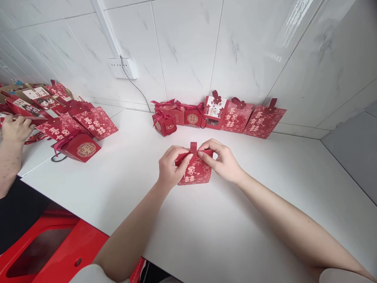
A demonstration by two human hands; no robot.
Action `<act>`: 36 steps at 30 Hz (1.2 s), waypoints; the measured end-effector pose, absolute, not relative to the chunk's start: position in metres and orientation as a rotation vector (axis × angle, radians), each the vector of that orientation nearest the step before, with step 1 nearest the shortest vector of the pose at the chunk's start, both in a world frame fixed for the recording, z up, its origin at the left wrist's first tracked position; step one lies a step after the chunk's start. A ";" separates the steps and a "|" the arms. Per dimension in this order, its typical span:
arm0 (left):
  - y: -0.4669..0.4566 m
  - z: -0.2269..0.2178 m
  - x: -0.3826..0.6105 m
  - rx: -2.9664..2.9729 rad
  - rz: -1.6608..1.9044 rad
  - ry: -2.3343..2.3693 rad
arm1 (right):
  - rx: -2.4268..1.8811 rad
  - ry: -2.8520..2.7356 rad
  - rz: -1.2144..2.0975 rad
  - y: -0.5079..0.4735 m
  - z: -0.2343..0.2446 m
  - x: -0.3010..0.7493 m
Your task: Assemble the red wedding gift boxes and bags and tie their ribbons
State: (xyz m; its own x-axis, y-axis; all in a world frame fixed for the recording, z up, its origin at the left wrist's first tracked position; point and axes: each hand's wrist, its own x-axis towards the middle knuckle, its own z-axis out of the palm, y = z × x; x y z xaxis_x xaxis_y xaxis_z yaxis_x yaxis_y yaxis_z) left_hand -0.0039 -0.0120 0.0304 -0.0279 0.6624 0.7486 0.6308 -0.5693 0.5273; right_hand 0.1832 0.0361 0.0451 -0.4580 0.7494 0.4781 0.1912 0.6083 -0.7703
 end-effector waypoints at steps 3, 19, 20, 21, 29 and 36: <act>-0.013 0.033 -0.003 2.172 1.671 1.419 | -0.725 -1.954 0.780 0.037 0.042 0.181; -0.016 0.040 -0.009 2.340 1.405 1.400 | -0.633 -2.158 0.637 0.032 0.056 0.190; -0.016 0.040 -0.009 2.316 1.400 1.390 | -0.611 -2.182 0.613 0.034 0.056 0.191; -0.016 0.040 -0.009 2.287 1.396 1.378 | -0.588 -2.199 0.586 0.035 0.056 0.192; -0.017 0.043 -0.009 2.157 1.364 1.246 | -0.486 -2.204 0.722 0.044 0.052 0.195; -0.018 0.043 -0.012 2.081 1.268 1.216 | -0.443 -2.225 0.885 0.046 0.059 0.200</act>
